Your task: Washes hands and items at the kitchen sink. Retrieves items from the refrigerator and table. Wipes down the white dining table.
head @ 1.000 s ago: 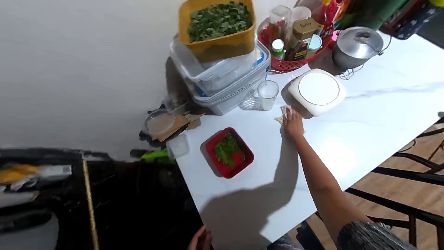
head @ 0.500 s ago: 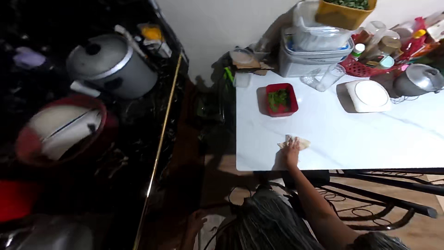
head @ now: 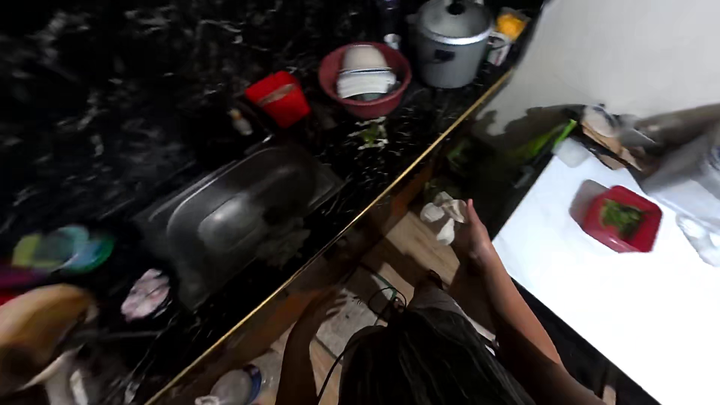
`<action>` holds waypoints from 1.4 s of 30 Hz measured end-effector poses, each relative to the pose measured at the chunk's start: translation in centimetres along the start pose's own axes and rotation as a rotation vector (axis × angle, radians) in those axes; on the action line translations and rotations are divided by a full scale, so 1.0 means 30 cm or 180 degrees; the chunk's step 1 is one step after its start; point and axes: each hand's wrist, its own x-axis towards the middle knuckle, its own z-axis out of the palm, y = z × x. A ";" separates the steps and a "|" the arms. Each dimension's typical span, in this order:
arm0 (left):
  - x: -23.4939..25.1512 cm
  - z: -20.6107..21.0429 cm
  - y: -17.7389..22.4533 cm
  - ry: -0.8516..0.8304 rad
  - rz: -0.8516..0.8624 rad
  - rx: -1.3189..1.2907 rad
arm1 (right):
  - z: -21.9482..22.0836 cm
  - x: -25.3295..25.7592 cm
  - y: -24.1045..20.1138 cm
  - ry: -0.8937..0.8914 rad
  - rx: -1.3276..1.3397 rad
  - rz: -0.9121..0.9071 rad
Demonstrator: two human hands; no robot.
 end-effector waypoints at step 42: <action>0.996 -0.588 0.844 0.2457 0.1552 -0.0795 | 1.654 1.331 0.164 -0.3328 -0.4098 -0.2035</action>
